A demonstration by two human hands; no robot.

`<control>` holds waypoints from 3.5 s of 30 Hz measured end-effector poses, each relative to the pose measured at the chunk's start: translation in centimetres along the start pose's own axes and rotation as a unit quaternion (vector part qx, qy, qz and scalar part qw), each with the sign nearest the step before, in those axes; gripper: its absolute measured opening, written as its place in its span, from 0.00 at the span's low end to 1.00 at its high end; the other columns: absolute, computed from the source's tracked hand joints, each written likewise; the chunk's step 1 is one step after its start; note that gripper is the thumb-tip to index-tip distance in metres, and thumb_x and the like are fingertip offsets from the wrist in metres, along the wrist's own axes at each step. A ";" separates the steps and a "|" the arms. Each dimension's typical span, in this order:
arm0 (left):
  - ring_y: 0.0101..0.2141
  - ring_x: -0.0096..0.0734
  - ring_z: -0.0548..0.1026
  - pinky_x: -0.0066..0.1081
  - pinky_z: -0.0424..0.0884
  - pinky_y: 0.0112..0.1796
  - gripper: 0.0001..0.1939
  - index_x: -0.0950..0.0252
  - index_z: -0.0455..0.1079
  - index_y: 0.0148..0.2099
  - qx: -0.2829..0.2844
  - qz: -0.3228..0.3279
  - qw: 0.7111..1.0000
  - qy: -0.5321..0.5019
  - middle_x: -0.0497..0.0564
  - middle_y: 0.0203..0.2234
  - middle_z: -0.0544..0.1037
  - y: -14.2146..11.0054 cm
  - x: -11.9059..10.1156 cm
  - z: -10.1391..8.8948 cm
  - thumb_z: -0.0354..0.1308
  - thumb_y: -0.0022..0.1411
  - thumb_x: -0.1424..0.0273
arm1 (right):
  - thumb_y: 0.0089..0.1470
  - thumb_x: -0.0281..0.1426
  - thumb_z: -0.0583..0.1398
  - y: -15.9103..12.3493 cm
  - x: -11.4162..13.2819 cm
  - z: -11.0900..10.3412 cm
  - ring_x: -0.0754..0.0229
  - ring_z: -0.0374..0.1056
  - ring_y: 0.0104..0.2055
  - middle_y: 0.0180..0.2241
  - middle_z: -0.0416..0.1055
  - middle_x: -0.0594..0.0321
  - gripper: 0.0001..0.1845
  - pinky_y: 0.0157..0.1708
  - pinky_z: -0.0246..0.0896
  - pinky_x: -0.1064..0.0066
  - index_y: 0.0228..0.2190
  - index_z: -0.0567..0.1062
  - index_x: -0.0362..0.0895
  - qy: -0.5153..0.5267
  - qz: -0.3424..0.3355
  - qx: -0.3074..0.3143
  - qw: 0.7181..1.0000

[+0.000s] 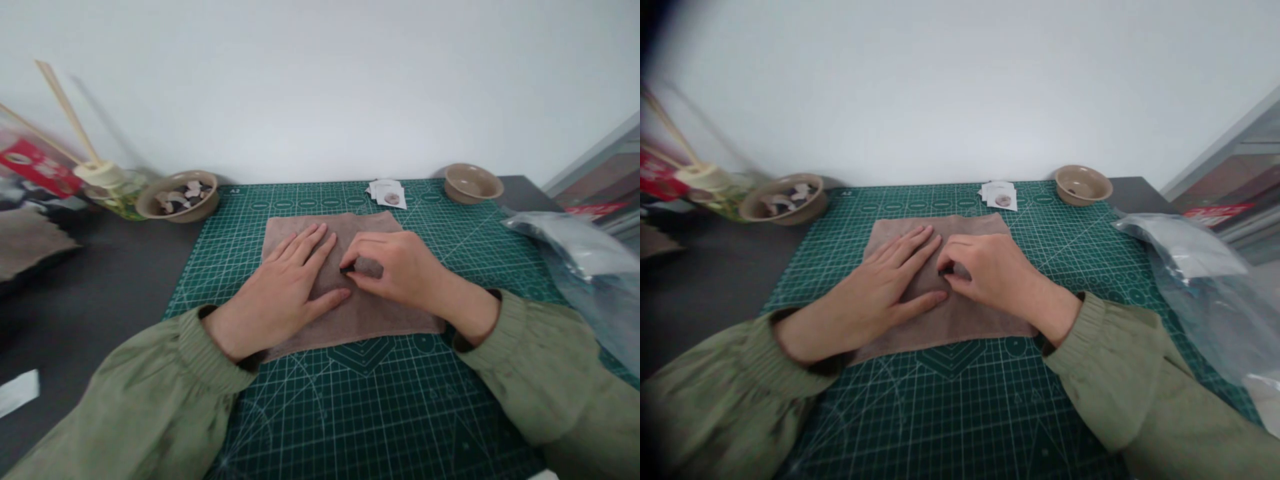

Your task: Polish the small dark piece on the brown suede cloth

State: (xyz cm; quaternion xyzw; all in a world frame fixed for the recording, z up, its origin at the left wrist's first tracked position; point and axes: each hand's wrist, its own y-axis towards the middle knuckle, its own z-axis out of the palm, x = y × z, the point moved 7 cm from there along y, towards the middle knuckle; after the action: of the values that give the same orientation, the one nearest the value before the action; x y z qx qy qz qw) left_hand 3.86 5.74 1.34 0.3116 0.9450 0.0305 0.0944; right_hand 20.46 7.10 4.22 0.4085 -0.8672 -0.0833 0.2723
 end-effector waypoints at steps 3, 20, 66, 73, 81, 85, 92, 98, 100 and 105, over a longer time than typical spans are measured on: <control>0.79 0.50 0.49 0.51 0.49 0.76 0.47 0.68 0.51 0.82 0.006 0.001 1.000 -0.002 0.61 0.80 0.50 0.0 0.0 0.1 0.51 0.76 0.41 | 0.62 0.27 0.67 0.0 -0.3 0.0 0.55 0.80 0.45 0.43 0.84 0.64 0.05 0.49 0.70 0.65 0.41 0.83 0.46 -0.006 0.021 -0.001 1.000; 0.78 0.51 0.51 0.52 0.51 0.76 0.47 0.69 0.51 0.81 0.003 -0.002 1.000 0.001 0.62 0.80 0.51 0.1 0.0 0.1 0.51 0.76 0.41 | 0.62 0.27 0.69 -0.5 -0.6 0.1 0.56 0.81 0.46 0.43 0.86 0.65 0.07 0.48 0.70 0.66 0.42 0.86 0.47 -0.001 0.035 -0.014 0.999; 0.78 0.52 0.51 0.52 0.50 0.76 0.46 0.66 0.52 0.81 -0.005 0.000 1.000 -0.017 0.62 0.80 0.52 0.0 0.0 0.0 0.53 0.75 0.42 | 0.68 0.27 0.63 -0.6 1.6 0.2 0.57 0.75 0.37 0.49 0.78 0.55 0.10 0.31 0.61 0.65 0.48 0.83 0.44 -0.162 -0.050 0.065 0.983; 0.79 0.51 0.50 0.51 0.49 0.76 0.47 0.67 0.51 0.81 0.001 -0.001 1.000 -0.008 0.62 0.80 0.51 0.0 -0.1 0.1 0.52 0.76 0.41 | 0.68 0.25 0.62 -0.6 1.0 0.0 0.54 0.78 0.44 0.48 0.80 0.55 0.10 0.38 0.69 0.66 0.48 0.81 0.43 -0.107 -0.035 0.045 0.993; 0.79 0.50 0.50 0.51 0.49 0.76 0.47 0.68 0.52 0.81 -0.004 0.000 1.000 -0.005 0.61 0.80 0.51 0.0 0.0 0.1 0.52 0.76 0.41 | 0.67 0.26 0.65 -0.6 0.1 -0.1 0.53 0.80 0.47 0.47 0.82 0.58 0.07 0.44 0.71 0.64 0.46 0.82 0.44 -0.050 -0.017 0.017 0.998; 0.79 0.50 0.50 0.51 0.49 0.76 0.47 0.66 0.51 0.81 -0.003 0.003 1.000 -0.011 0.61 0.80 0.52 0.0 -0.1 0.1 0.52 0.75 0.42 | 0.67 0.27 0.65 -0.5 -0.1 -0.2 0.54 0.80 0.46 0.46 0.83 0.59 0.07 0.45 0.71 0.64 0.45 0.83 0.45 -0.045 -0.008 0.007 0.999; 0.78 0.52 0.51 0.52 0.50 0.76 0.47 0.68 0.52 0.81 -0.002 0.001 1.000 -0.008 0.62 0.80 0.52 0.1 -0.1 0.1 0.53 0.75 0.41 | 0.66 0.27 0.66 -0.3 -0.2 -0.2 0.54 0.80 0.47 0.46 0.84 0.61 0.06 0.47 0.72 0.64 0.44 0.84 0.46 -0.029 -0.002 0.010 1.000; 0.78 0.51 0.51 0.52 0.50 0.76 0.47 0.67 0.52 0.81 -0.007 -0.003 1.000 -0.012 0.61 0.80 0.52 0.0 0.1 0.0 0.53 0.75 0.41 | 0.66 0.27 0.66 -0.2 -0.2 0.1 0.54 0.80 0.48 0.47 0.84 0.61 0.07 0.50 0.71 0.64 0.44 0.83 0.45 -0.009 -0.005 0.006 1.000; 0.78 0.51 0.51 0.51 0.50 0.76 0.47 0.67 0.52 0.81 -0.003 -0.004 1.000 -0.011 0.61 0.80 0.51 0.0 0.1 0.1 0.52 0.75 0.41 | 0.66 0.28 0.66 -0.2 -0.4 0.2 0.54 0.81 0.48 0.47 0.85 0.62 0.06 0.50 0.71 0.64 0.45 0.83 0.46 -0.005 0.006 0.004 1.000; 0.79 0.50 0.50 0.51 0.50 0.76 0.47 0.67 0.52 0.81 -0.005 -0.001 1.000 -0.011 0.60 0.80 0.51 0.1 0.1 0.0 0.52 0.75 0.40 | 0.68 0.27 0.64 -0.3 -0.2 0.3 0.55 0.81 0.48 0.48 0.85 0.61 0.09 0.49 0.71 0.65 0.47 0.82 0.47 -0.004 -0.011 0.004 1.000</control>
State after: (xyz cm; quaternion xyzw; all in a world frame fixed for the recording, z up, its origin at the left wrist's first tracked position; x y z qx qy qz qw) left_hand 3.86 5.81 1.29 0.3108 0.9440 0.0314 0.1063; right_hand 20.63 6.99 3.77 0.4185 -0.8644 -0.0842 0.2658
